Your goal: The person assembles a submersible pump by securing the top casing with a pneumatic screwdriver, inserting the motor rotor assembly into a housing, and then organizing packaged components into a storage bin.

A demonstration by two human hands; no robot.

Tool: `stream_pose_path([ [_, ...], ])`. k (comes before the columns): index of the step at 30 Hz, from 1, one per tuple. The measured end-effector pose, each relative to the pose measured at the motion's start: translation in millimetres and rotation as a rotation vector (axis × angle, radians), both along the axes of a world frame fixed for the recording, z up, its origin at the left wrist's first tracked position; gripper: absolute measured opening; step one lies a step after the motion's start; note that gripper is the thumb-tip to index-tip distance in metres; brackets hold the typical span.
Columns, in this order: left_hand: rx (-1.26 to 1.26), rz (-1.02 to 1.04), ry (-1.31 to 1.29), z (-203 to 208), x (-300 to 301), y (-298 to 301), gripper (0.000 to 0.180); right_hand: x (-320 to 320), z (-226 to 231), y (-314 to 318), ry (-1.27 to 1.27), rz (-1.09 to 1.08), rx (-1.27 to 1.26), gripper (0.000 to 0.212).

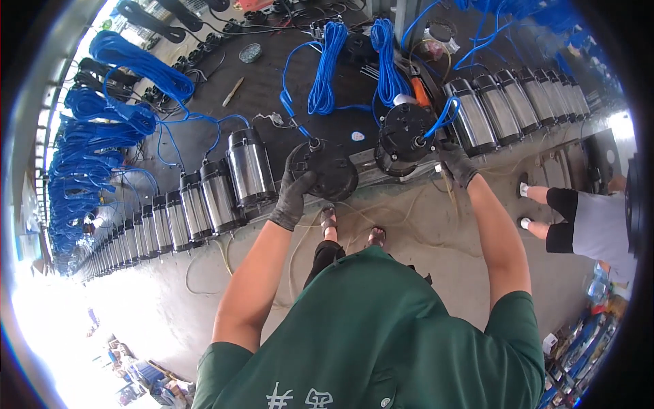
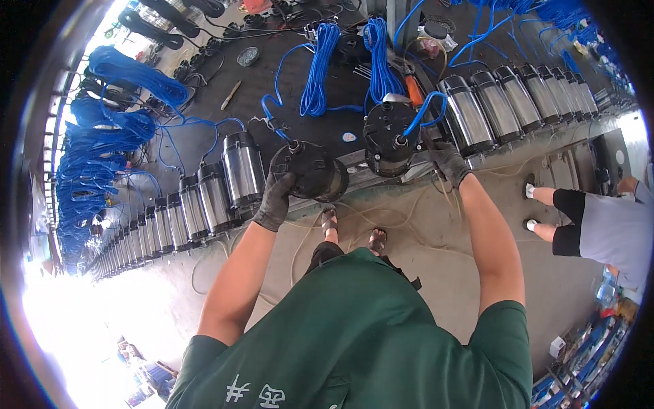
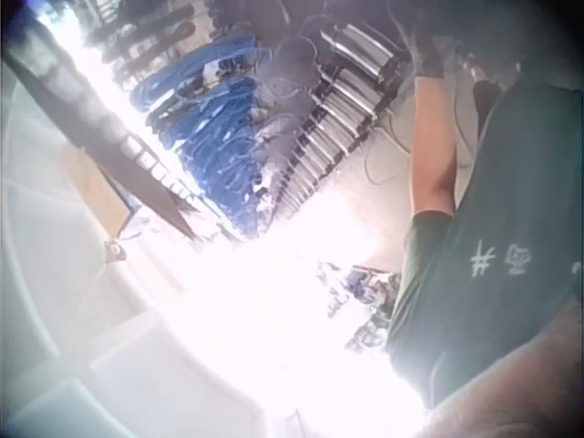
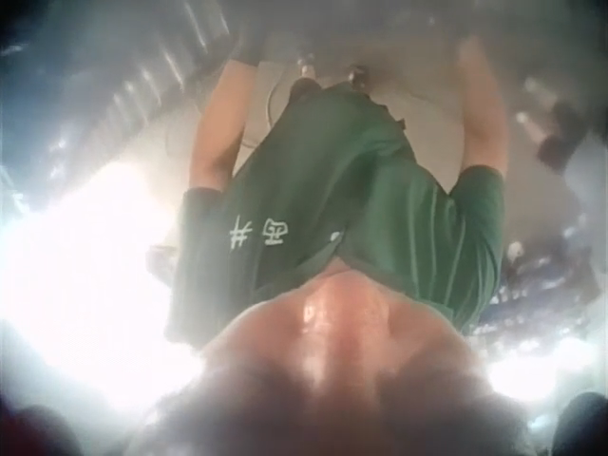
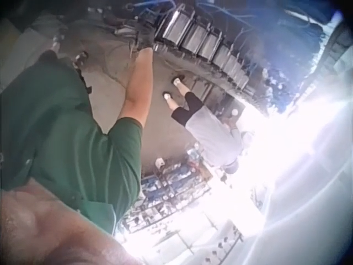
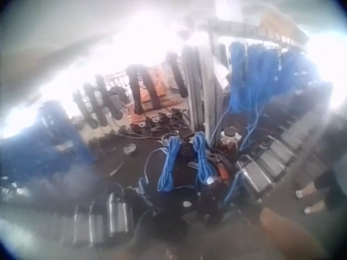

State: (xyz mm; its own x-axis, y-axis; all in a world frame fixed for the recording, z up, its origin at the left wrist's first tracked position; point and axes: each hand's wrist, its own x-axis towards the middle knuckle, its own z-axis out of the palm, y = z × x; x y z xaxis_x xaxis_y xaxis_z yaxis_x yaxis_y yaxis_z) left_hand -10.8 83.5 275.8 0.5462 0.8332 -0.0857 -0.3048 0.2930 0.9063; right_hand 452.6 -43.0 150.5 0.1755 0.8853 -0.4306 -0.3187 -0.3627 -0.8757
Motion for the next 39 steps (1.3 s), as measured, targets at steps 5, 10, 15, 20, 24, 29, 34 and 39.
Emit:
stream_pose_path([
  [5, -0.014, 0.023, -0.021, 5.0, -4.4, -2.2, 0.074, -21.1, 112.6, -7.8, -0.159, -0.121, -0.111, 0.037],
  [10, -0.024, 0.021, 0.019, 10.4, 2.4, 2.0, 0.071, 24.7, 124.6, -55.9, -0.777, -0.351, 0.238, 0.021],
  [15, -0.032, 0.043, -0.004, 8.4, 5.9, 1.1, 0.069, -2.4, 210.0, -80.9, -0.73, -0.481, 0.284, 0.014],
  [20, -0.101, 0.053, -0.074, 7.3, 9.0, 3.3, 0.069, -84.0, 292.8, -77.7, -0.831, -0.294, 0.299, 0.012],
  [24, -0.127, 0.053, -0.109, -0.1, 11.7, 5.4, 0.071, -139.4, 282.7, -59.6, -0.978, 0.139, 0.404, 0.033],
  [29, -0.123, 0.082, -0.144, -6.3, 8.7, 8.8, 0.071, -211.5, 301.7, -9.7, -1.208, 0.269, 0.651, 0.033],
  [34, -0.133, 0.04, -0.087, 1.6, 15.0, 5.3, 0.072, -197.4, 238.4, 5.1, -1.42, 0.41, 0.393, 0.033],
  [39, -0.125, 0.055, -0.143, -10.0, 8.8, 2.9, 0.073, -196.5, 278.2, 20.6, -1.356, 0.639, 0.302, 0.035],
])
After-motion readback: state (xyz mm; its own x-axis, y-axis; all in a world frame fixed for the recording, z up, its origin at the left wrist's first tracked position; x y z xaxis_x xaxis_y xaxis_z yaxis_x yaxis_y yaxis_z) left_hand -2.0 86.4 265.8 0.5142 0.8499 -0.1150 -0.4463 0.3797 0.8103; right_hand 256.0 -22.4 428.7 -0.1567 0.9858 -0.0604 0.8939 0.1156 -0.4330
